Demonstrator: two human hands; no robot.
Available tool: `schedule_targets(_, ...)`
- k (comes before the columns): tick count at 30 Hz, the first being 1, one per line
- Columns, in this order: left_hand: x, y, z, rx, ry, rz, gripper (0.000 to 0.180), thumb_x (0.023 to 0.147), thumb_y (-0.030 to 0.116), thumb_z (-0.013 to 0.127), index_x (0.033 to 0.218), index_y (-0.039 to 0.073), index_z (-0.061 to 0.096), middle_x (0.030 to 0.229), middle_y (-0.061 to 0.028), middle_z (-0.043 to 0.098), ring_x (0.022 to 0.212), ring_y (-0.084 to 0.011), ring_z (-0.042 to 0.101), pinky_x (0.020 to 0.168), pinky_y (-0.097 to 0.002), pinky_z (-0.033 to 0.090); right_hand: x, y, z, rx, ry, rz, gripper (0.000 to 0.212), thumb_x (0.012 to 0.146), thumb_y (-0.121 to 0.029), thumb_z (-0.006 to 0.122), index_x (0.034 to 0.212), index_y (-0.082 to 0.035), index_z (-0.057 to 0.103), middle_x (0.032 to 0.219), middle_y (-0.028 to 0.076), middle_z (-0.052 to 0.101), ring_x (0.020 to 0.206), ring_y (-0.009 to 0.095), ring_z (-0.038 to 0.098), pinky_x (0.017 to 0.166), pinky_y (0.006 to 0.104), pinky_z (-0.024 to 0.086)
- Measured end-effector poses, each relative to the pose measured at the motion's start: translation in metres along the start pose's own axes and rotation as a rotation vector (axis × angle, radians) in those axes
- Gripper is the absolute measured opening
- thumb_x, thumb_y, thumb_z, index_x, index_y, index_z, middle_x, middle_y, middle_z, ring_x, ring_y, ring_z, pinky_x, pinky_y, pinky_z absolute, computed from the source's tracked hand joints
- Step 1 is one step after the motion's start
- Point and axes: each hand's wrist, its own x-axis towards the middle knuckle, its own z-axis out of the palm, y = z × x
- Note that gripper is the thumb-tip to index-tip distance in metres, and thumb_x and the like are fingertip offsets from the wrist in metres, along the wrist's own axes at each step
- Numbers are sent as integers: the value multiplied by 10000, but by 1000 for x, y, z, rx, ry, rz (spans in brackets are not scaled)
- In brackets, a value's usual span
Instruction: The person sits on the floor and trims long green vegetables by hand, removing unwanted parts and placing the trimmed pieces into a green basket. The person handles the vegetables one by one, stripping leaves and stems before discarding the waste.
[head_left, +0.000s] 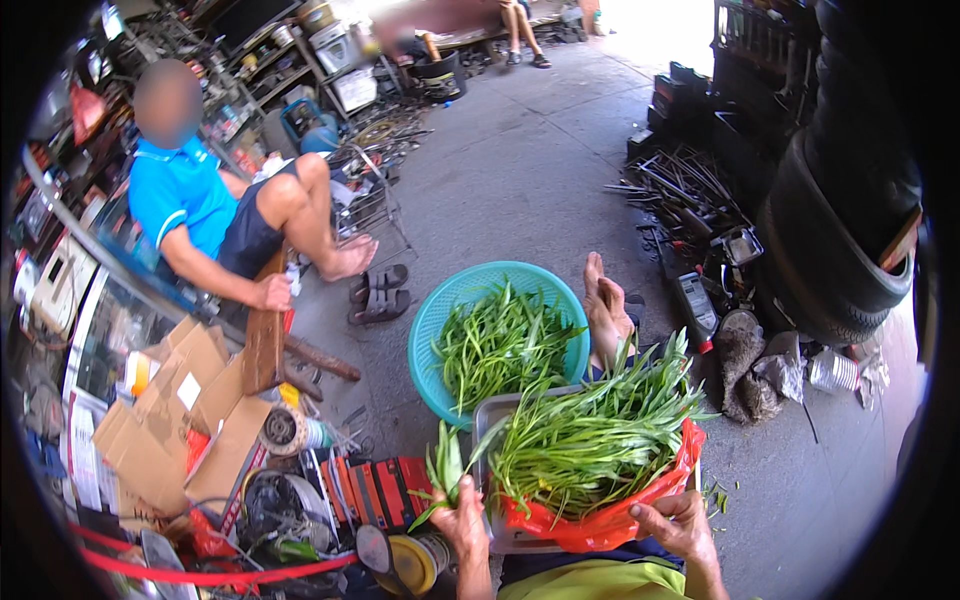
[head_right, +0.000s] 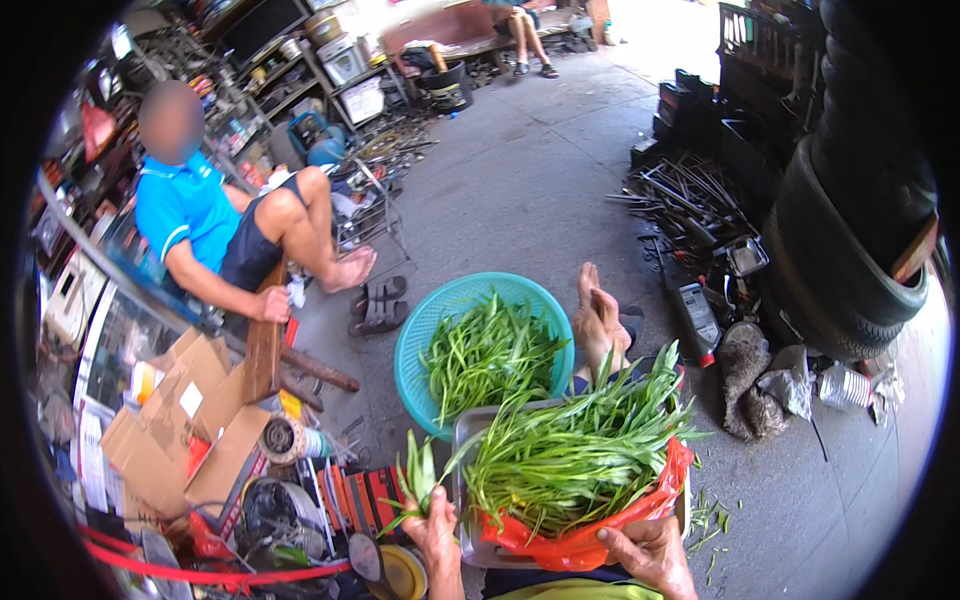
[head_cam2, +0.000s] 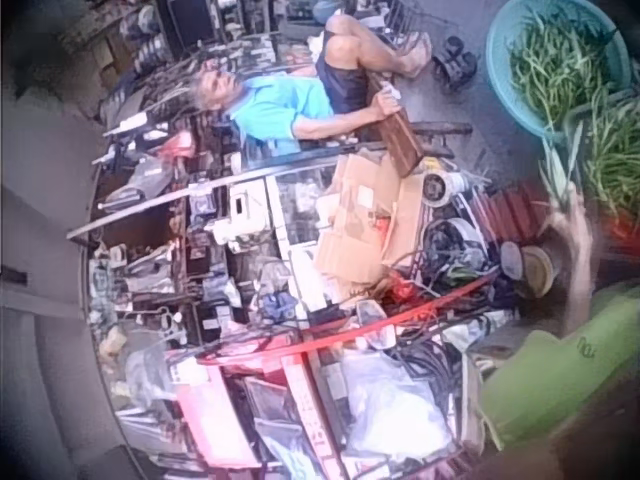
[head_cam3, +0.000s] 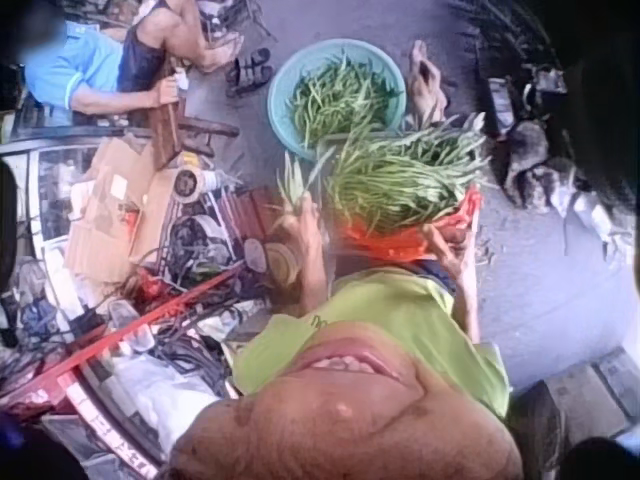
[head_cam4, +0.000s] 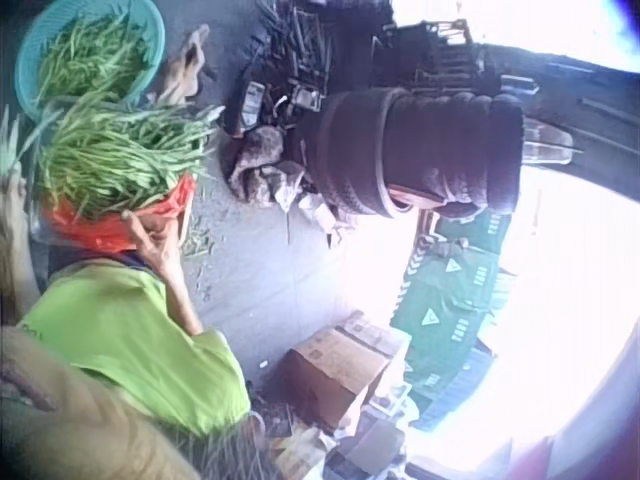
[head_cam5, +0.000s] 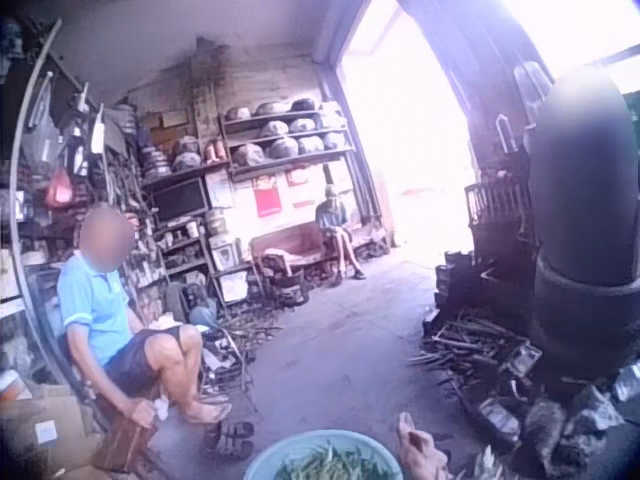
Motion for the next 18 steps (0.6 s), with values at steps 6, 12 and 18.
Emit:
schedule_targets(6,-32,24,7,-82,-206,3,163,805,117,691,902,68,570,592,15,520,448,-54,448,392,-185,314,-19,-8,17,-213,-126,-73,435,855,-360,649,576,-29,618,454,6,523,414,62,450,402,275,352)
schedule_targets(12,-62,32,2,-37,-266,-49,120,850,161,638,861,79,552,513,21,460,388,-53,381,349,-214,229,-28,-15,21,-255,-127,-271,481,880,-360,611,580,8,537,457,97,446,394,183,447,426,364,360)
schedule_targets(18,-79,23,11,-312,-545,-328,186,891,183,579,1014,42,569,664,-68,591,508,-156,535,437,-268,415,-42,0,39,-373,-70,-421,420,842,-460,614,935,-53,666,780,165,644,699,313,642,633,403,501)
